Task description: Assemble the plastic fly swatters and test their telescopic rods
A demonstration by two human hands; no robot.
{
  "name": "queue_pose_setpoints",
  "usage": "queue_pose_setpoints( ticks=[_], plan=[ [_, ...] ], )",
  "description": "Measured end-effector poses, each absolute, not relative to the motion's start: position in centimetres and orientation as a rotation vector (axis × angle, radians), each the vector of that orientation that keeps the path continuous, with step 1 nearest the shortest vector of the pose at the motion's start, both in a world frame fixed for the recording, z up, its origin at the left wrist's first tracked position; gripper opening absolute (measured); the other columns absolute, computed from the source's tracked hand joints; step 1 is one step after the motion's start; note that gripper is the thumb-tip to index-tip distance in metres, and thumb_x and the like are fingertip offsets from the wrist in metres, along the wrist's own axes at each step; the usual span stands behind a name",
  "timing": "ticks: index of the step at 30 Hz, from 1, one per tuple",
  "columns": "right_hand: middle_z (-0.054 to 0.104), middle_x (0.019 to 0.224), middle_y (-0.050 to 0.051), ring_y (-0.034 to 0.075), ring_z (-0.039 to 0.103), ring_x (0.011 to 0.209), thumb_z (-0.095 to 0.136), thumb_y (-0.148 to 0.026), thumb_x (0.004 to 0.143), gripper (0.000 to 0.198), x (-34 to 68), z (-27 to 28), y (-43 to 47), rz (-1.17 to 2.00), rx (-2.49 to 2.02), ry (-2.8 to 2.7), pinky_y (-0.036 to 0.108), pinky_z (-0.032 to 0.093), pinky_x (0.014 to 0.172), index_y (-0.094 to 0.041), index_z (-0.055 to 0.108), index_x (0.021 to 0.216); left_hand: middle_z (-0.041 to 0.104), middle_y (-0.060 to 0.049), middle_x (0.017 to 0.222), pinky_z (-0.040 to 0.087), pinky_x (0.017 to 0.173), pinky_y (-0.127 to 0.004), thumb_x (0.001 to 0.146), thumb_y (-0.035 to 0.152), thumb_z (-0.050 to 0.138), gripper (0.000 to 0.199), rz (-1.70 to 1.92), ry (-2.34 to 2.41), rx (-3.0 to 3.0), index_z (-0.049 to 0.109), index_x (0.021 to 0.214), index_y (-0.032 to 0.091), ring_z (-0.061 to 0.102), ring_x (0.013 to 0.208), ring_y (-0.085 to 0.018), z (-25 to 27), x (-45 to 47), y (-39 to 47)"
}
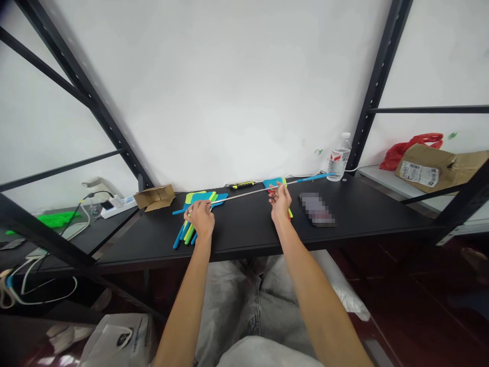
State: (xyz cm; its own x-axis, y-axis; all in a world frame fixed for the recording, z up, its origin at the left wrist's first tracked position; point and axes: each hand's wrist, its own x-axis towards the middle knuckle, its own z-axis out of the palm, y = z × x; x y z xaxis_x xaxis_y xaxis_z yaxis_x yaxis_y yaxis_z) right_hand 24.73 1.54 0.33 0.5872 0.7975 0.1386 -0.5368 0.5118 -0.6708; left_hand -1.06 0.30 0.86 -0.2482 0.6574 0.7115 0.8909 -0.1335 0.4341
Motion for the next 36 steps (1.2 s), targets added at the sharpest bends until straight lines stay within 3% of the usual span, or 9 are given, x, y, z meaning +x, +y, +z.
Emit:
queue_pose_setpoints(
  ticks=[4,11,20,26,36],
  plan=[
    [0.074,0.093,0.003,0.009,0.058,0.055,0.068,-0.057,0.079,0.038,24.7,0.4,1.5,0.846,-0.592,-0.44,0.02,0.04,0.045,-0.024,0.064,0.097,0.066,-0.008,0.113,0.02,0.109,-0.054,0.093,0.018,0.042,0.028,-1.303,-1.857,-1.776,0.068,0.096,0.026,0.049,0.121,-0.029,1.0,-0.9,0.0],
    [0.072,0.083,0.002,0.009,0.056,0.053,0.063,-0.061,0.083,0.039,25.1,0.2,1.6,0.869,-0.574,-0.387,0.021,0.04,0.045,-0.023,0.056,0.082,0.07,-0.007,0.107,0.018,0.108,-0.053,0.095,0.02,0.042,0.029,-1.266,-1.848,-1.844,0.069,0.097,0.028,0.049,0.119,-0.029,1.2,-0.7,-0.1],
    [0.072,0.079,0.001,0.011,0.058,0.056,0.058,-0.063,0.086,0.042,24.8,0.3,1.5,0.873,-0.616,-0.453,0.022,0.041,0.047,-0.023,0.049,0.077,0.073,-0.007,0.102,0.022,0.102,-0.049,0.099,0.026,0.038,0.035,-1.159,-1.721,-1.988,0.073,0.098,0.028,0.056,0.105,-0.027,1.3,-0.7,-0.4],
    [0.075,0.092,0.003,0.012,0.062,0.063,0.061,-0.064,0.083,0.042,23.3,0.2,1.3,0.938,-0.577,-0.61,0.021,0.043,0.049,-0.023,0.053,0.078,0.074,-0.007,0.1,0.032,0.09,-0.04,0.099,0.022,0.038,0.034,-1.101,-1.561,-2.131,0.072,0.1,0.024,0.062,0.095,-0.023,1.1,-0.2,0.1],
    [0.075,0.091,0.006,0.014,0.062,0.066,0.06,-0.069,0.081,0.046,21.7,0.0,0.9,1.044,-0.635,-0.851,0.021,0.041,0.048,-0.023,0.056,0.082,0.075,-0.002,0.096,0.035,0.071,-0.032,0.102,0.033,0.034,0.038,-0.993,-1.516,-2.245,0.069,0.115,0.031,0.065,0.083,-0.02,1.3,1.1,-0.9]
  ],
)
